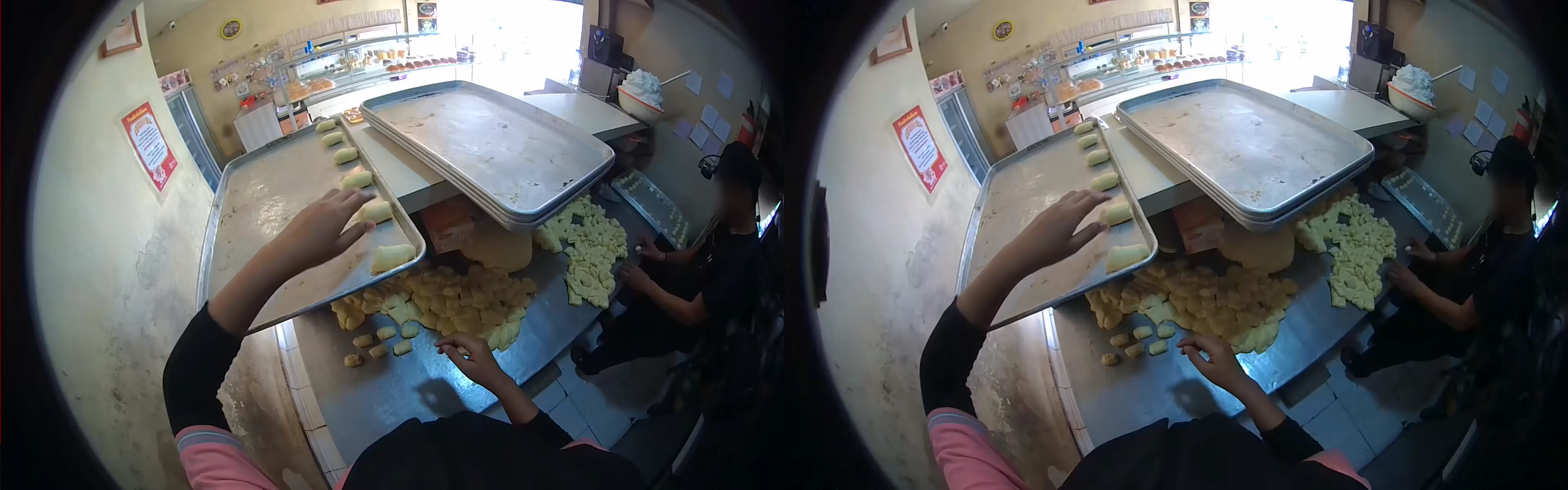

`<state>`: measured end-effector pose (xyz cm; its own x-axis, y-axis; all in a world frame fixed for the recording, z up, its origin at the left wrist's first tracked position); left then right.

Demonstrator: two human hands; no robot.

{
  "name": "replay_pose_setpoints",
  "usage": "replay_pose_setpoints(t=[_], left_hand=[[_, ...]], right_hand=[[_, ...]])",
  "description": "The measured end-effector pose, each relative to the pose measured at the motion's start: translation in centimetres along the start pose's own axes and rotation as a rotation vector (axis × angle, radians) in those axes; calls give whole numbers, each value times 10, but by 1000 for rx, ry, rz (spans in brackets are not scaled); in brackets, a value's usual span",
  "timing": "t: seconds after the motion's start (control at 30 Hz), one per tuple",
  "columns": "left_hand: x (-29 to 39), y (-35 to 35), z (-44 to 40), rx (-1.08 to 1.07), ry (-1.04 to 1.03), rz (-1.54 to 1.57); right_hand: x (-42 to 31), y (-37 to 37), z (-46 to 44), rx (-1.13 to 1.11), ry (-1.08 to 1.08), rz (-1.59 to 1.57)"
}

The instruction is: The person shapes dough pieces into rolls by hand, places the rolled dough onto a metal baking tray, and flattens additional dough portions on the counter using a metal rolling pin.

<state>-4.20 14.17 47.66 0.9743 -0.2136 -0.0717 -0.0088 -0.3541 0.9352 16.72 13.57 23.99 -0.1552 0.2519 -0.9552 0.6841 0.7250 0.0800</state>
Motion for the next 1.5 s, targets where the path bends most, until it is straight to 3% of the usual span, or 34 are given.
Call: replay_pose_setpoints(t=[0.03,0.17,0.3,0.6,0.7,0.83,0.9,0.97,1.03,1.13,1.23,1.33,1.5], left_hand=[[-4,-4,-7,38,-21,-22],[-18,-46,-21,-226,124,141],[-17,-41,-26,-48,5,164],[-25,-37,-20,-47,0,177],[-29,-35,-22,-113,44,76],[-71,-30,-35,2,242,134],[-77,-28,-41,114,135,7],[-84,-52,-45,-114,151,16],[-88,-59,-50,-88,91,2],[-94,-43,-54,181,91,-79],[-113,-57,-60,113,165,-44],[-120,-80,-66,-101,154,39],[-129,-73,-61,-117,183,75]], right_hand=[[-1,-1,-4,-7,19,32],[-2,-5,-11,-12,75,58],[4,-5,-12,-28,62,79],[17,5,-11,-15,-20,56],[15,6,-10,2,-35,41],[18,6,-12,0,-11,47],[23,8,-12,18,-32,42],[24,8,-11,31,-49,11],[18,10,-13,37,-25,26],[24,16,-14,59,3,39],[17,19,-16,59,-5,59],[20,19,-16,64,-20,43],[30,21,-19,68,-33,-15]])
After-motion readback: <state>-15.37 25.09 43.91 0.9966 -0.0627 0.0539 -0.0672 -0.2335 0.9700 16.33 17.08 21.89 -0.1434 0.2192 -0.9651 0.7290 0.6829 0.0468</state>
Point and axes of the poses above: each hand's wrist, its own z-axis away from the middle knuckle, its own y-axis out of the back of the hand, x = y × z, the point moved 10 cm from there along -z, towards the middle knuckle, and after that the axes turned 11 degrees about -z, right-handed, at the moved point
